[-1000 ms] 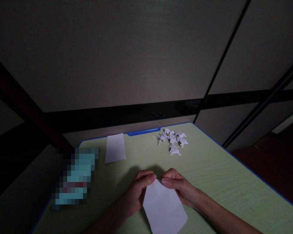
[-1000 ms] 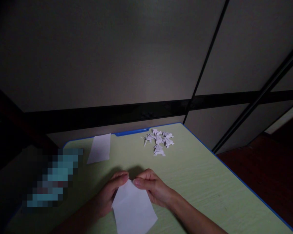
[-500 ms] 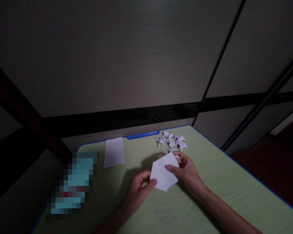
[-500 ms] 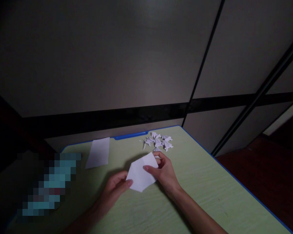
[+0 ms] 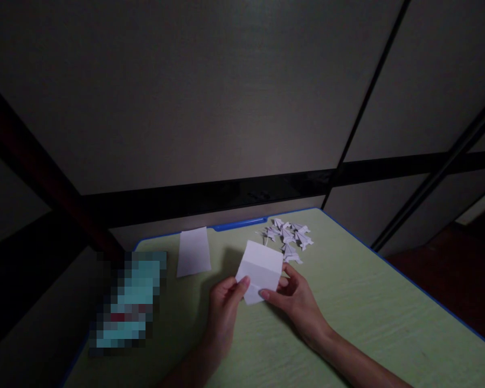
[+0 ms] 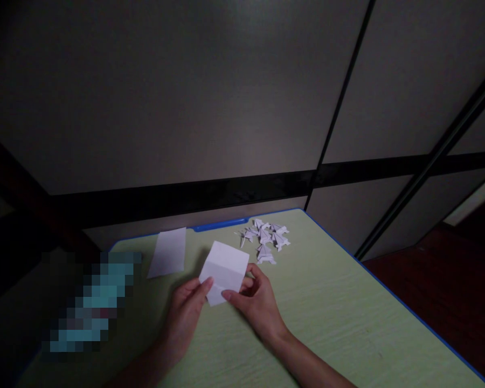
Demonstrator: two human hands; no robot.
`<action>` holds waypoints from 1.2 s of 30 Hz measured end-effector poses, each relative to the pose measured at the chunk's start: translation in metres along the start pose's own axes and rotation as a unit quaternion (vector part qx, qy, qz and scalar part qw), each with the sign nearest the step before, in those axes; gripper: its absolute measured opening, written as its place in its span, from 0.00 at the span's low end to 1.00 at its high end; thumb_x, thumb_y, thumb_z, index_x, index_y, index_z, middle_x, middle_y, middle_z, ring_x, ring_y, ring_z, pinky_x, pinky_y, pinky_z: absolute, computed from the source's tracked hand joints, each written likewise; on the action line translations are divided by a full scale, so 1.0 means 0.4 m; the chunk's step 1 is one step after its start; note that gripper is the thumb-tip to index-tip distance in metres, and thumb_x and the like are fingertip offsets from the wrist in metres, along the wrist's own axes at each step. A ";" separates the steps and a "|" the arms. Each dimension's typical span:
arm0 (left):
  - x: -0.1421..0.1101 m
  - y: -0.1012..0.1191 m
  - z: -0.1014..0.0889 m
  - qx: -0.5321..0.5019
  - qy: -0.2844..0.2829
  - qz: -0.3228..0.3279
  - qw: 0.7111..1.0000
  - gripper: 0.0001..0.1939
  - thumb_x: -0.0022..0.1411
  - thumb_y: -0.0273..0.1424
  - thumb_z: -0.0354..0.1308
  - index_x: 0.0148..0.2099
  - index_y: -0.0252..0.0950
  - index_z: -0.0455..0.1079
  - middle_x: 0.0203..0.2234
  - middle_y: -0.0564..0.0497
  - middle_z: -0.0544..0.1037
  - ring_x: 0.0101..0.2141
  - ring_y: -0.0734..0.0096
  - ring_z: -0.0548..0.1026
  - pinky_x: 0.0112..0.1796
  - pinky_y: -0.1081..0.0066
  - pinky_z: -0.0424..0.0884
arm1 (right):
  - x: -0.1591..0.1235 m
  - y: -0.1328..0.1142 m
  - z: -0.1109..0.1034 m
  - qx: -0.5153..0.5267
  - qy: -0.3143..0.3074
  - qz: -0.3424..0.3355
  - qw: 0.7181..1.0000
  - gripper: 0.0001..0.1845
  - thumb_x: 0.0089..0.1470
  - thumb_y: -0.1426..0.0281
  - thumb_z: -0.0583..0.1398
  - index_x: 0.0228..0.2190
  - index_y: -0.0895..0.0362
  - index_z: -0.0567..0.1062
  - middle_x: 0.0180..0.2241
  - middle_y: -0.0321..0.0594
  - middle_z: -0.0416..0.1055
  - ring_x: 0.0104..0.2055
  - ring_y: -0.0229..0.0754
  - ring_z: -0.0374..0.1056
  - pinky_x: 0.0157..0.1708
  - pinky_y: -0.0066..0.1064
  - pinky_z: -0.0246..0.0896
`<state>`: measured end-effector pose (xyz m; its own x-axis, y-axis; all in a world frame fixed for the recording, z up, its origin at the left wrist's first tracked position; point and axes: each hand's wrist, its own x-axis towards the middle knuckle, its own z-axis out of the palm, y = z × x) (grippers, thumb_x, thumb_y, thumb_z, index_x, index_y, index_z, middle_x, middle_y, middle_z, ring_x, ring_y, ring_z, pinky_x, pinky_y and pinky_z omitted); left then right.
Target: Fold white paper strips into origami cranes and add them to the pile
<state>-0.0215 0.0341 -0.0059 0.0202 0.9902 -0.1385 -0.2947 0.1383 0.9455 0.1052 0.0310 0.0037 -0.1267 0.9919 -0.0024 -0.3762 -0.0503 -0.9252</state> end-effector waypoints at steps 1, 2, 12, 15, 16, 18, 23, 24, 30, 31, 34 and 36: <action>-0.001 0.000 0.001 -0.002 -0.011 0.002 1.000 0.12 0.43 0.35 0.58 0.21 0.29 0.67 0.14 0.53 0.70 0.19 0.75 0.66 0.22 0.76 0.60 | 0.000 0.000 0.000 -0.007 0.000 -0.006 1.000 0.19 0.33 0.73 0.63 0.31 0.59 0.64 0.21 0.32 0.68 0.23 0.34 0.63 0.24 0.25 0.58; -0.002 0.001 0.002 -0.006 -0.022 0.007 1.000 0.11 0.43 0.34 0.58 0.22 0.29 0.67 0.15 0.53 0.71 0.20 0.75 0.66 0.23 0.76 0.60 | 0.001 -0.002 -0.001 -0.017 -0.001 -0.012 1.000 0.16 0.35 0.72 0.62 0.29 0.60 0.66 0.21 0.33 0.68 0.21 0.33 0.62 0.22 0.24 0.57; 0.005 0.003 0.000 0.057 0.007 0.048 0.997 0.08 0.44 0.31 0.57 0.25 0.30 0.68 0.16 0.53 0.71 0.18 0.75 0.65 0.19 0.78 0.60 | -0.004 0.000 -0.004 -0.124 -0.087 0.032 0.988 0.14 0.41 0.62 0.58 0.22 0.63 0.68 0.13 0.30 0.60 0.12 0.27 0.52 0.10 0.19 0.46; 0.000 -0.003 -0.002 0.160 0.016 0.139 0.977 0.06 0.47 0.29 0.55 0.27 0.32 0.70 0.20 0.51 0.72 0.23 0.72 0.68 0.23 0.76 0.64 | -0.006 0.015 0.000 -0.120 -0.077 0.038 0.989 0.19 0.43 0.58 0.54 0.17 0.63 0.67 0.12 0.31 0.60 0.11 0.27 0.52 0.09 0.19 0.46; -0.004 -0.003 -0.002 0.188 0.004 0.175 0.966 0.07 0.48 0.28 0.53 0.31 0.33 0.71 0.25 0.50 0.73 0.27 0.69 0.69 0.28 0.75 0.65 | -0.006 0.019 0.000 -0.113 -0.073 0.042 0.990 0.20 0.43 0.58 0.54 0.17 0.63 0.67 0.12 0.32 0.60 0.10 0.27 0.52 0.08 0.19 0.47; -0.013 0.002 -0.002 0.231 -0.034 0.227 0.945 0.12 0.51 0.25 0.50 0.39 0.36 0.70 0.36 0.48 0.72 0.38 0.66 0.68 0.38 0.72 0.63 | -0.004 0.025 -0.003 -0.095 -0.064 0.046 0.992 0.20 0.43 0.57 0.54 0.17 0.63 0.67 0.11 0.32 0.61 0.10 0.28 0.53 0.08 0.19 0.47; -0.034 0.009 -0.007 0.329 -0.137 0.271 0.894 0.20 0.54 0.22 0.43 0.49 0.40 0.60 0.47 0.50 0.65 0.47 0.68 0.61 0.47 0.70 0.56 | 0.001 0.030 -0.009 -0.052 -0.051 0.044 0.996 0.21 0.44 0.57 0.54 0.17 0.64 0.67 0.09 0.31 0.59 0.09 0.27 0.53 0.08 0.18 0.47; -0.037 0.008 -0.009 0.353 -0.151 0.275 0.882 0.22 0.54 0.22 0.42 0.51 0.41 0.57 0.49 0.51 0.62 0.48 0.68 0.59 0.48 0.70 0.55 | 0.001 0.030 -0.009 -0.046 -0.051 0.044 0.997 0.21 0.44 0.56 0.53 0.18 0.64 0.67 0.09 0.31 0.59 0.09 0.27 0.53 0.08 0.18 0.47; -0.058 0.006 -0.011 0.450 -0.195 0.278 0.826 0.25 0.56 0.28 0.42 0.56 0.41 0.45 0.54 0.51 0.52 0.52 0.65 0.52 0.50 0.67 0.50 | -0.001 0.037 -0.010 -0.019 -0.035 0.036 0.999 0.21 0.45 0.56 0.51 0.21 0.63 0.68 0.10 0.30 0.58 0.10 0.29 0.52 0.09 0.20 0.48; -0.060 0.008 -0.009 0.453 -0.190 0.277 0.826 0.24 0.56 0.27 0.41 0.56 0.41 0.45 0.54 0.51 0.53 0.52 0.65 0.52 0.50 0.67 0.50 | -0.001 0.039 -0.011 -0.016 -0.030 0.036 0.999 0.21 0.46 0.56 0.51 0.21 0.62 0.67 0.10 0.29 0.58 0.10 0.29 0.52 0.09 0.20 0.48; -0.062 0.017 0.000 0.453 -0.167 0.265 0.835 0.22 0.57 0.26 0.38 0.55 0.41 0.47 0.50 0.47 0.58 0.48 0.66 0.57 0.47 0.68 0.55 | -0.002 0.047 -0.013 -0.011 -0.021 0.037 0.999 0.20 0.47 0.57 0.50 0.21 0.61 0.67 0.10 0.29 0.57 0.10 0.30 0.53 0.09 0.21 0.49; -0.061 0.019 0.006 0.456 -0.157 0.250 0.839 0.22 0.57 0.27 0.38 0.55 0.42 0.48 0.45 0.46 0.62 0.44 0.66 0.62 0.43 0.69 0.60 | -0.004 0.049 -0.013 -0.017 -0.019 0.039 0.999 0.21 0.47 0.56 0.49 0.21 0.62 0.67 0.11 0.30 0.57 0.11 0.30 0.53 0.10 0.21 0.49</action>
<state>-0.0221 0.0109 0.0054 0.4050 0.8662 0.2926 0.5105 -0.4798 0.7136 0.1026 0.0289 -0.0165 -0.1898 0.9799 -0.0615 -0.3327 -0.1231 -0.9350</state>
